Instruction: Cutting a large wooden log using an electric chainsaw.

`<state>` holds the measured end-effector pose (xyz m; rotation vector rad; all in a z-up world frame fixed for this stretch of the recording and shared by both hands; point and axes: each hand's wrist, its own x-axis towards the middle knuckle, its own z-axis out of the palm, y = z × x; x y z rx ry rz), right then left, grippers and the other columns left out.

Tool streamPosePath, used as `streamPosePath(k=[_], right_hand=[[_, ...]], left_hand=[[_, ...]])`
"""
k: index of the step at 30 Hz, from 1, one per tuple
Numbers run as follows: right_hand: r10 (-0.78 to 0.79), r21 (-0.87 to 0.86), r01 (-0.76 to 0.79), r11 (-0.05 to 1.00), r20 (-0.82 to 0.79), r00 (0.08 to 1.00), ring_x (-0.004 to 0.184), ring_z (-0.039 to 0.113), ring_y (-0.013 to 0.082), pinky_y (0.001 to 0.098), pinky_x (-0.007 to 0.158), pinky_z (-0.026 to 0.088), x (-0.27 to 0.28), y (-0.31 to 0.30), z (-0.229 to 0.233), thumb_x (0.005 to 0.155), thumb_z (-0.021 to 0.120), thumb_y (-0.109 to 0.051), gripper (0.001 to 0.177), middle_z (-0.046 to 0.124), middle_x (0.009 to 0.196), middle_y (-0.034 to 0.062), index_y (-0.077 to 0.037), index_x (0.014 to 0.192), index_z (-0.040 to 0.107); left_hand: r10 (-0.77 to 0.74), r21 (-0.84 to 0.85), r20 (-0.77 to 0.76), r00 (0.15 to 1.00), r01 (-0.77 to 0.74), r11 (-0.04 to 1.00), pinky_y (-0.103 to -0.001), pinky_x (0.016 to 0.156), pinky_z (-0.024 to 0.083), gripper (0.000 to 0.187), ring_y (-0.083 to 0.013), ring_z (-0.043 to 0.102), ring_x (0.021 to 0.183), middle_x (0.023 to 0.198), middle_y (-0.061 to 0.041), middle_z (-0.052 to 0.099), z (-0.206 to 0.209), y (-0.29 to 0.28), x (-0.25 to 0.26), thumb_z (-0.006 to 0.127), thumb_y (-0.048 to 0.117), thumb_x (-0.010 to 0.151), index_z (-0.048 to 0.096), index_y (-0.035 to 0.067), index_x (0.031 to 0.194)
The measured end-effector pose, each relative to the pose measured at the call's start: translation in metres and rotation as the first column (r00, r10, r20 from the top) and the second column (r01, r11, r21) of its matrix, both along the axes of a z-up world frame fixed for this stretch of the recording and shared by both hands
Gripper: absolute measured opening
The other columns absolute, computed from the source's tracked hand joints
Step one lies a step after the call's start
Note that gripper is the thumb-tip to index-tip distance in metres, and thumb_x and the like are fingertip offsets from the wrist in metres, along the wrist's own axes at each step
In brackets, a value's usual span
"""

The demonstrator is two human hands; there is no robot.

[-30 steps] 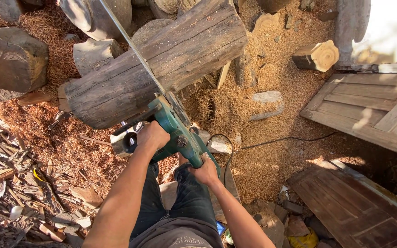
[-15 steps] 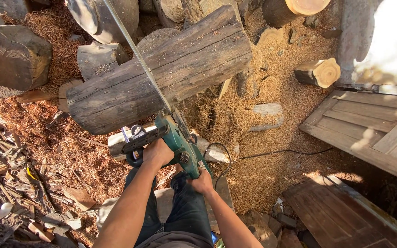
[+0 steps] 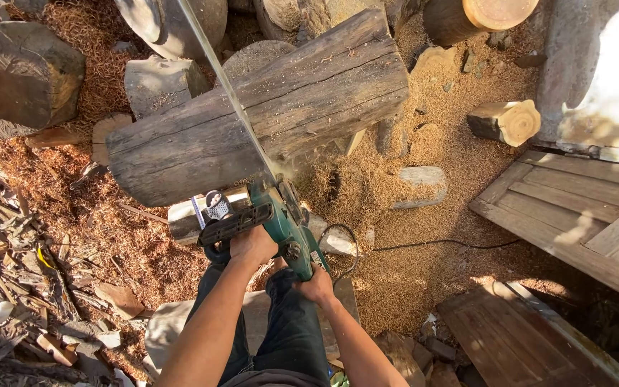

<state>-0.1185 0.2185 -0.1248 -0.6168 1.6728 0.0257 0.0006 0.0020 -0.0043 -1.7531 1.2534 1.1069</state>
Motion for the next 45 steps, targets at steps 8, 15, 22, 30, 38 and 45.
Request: streamPosePath(k=[8,15,22,30,38,45], right_hand=[[0.004,-0.037,-0.005,0.999,-0.035,0.999,0.105,0.073,0.0328,0.0422,0.096,0.054,-0.006,-0.004,0.025,0.065,0.089,-0.029,0.060,0.076,0.108,0.0165,-0.010,0.120,0.072],[-0.128,-0.090,0.130,0.987,0.024,0.991,0.098,0.075,0.0302,0.0422,0.091,0.055,-0.006,-0.013,0.077,0.072,0.086,-0.034,0.054,0.078,0.101,0.0171,-0.006,0.116,0.070],[-0.094,-0.175,0.088,0.981,-0.026,0.995,0.101,0.072,0.0350,0.0457,0.091,0.053,-0.002,-0.020,0.106,0.076,0.086,-0.036,0.051,0.076,0.103,0.0194,-0.006,0.113,0.067],[-0.063,-0.106,0.051,0.993,-0.110,0.992,0.104,0.070,0.0374,0.0473,0.094,0.052,-0.002,-0.040,0.132,0.077,0.081,-0.031,0.050,0.074,0.107,0.0199,-0.008,0.119,0.066],[-0.084,-0.102,0.083,0.991,-0.003,0.996,0.102,0.073,0.0352,0.0442,0.094,0.053,-0.005,-0.048,0.142,0.071,0.084,-0.027,0.048,0.075,0.104,0.0196,-0.006,0.112,0.071],[-0.061,-0.123,0.065,0.990,0.040,0.997,0.099,0.072,0.0348,0.0450,0.092,0.053,-0.014,-0.054,0.149,0.069,0.086,-0.025,0.046,0.073,0.104,0.0198,-0.003,0.107,0.073]], left_hand=[[-0.005,-0.011,-0.023,1.000,0.005,1.000,-0.044,0.099,0.055,0.065,-0.0365,0.065,0.119,0.128,-0.024,0.064,0.007,-0.007,0.000,0.074,0.021,0.082,0.051,0.003,0.140],[-0.063,0.066,-0.012,0.998,0.063,0.996,-0.042,0.090,0.059,0.046,-0.0330,0.073,0.104,0.116,-0.022,0.072,0.018,-0.024,0.002,0.070,0.021,0.083,0.066,-0.004,0.121],[-0.111,0.090,-0.006,0.994,0.111,0.990,-0.043,0.088,0.058,0.037,-0.0346,0.074,0.101,0.110,-0.022,0.075,0.027,-0.039,0.006,0.067,0.021,0.080,0.075,-0.002,0.108],[-0.123,0.048,-0.007,0.992,0.123,0.991,-0.044,0.092,0.055,0.038,-0.0367,0.072,0.104,0.112,-0.022,0.074,0.034,-0.055,0.010,0.067,0.020,0.079,0.076,-0.002,0.109],[-0.278,-0.379,0.036,0.960,0.270,0.885,-0.044,0.090,0.056,0.049,-0.0370,0.070,0.104,0.111,-0.023,0.072,0.015,-0.015,0.030,0.073,0.022,0.076,0.067,-0.001,0.119],[-0.269,-0.309,0.046,0.962,0.270,0.912,-0.045,0.090,0.056,0.041,-0.0374,0.072,0.103,0.109,-0.024,0.074,0.026,-0.034,0.016,0.072,0.020,0.081,0.069,0.000,0.117]])
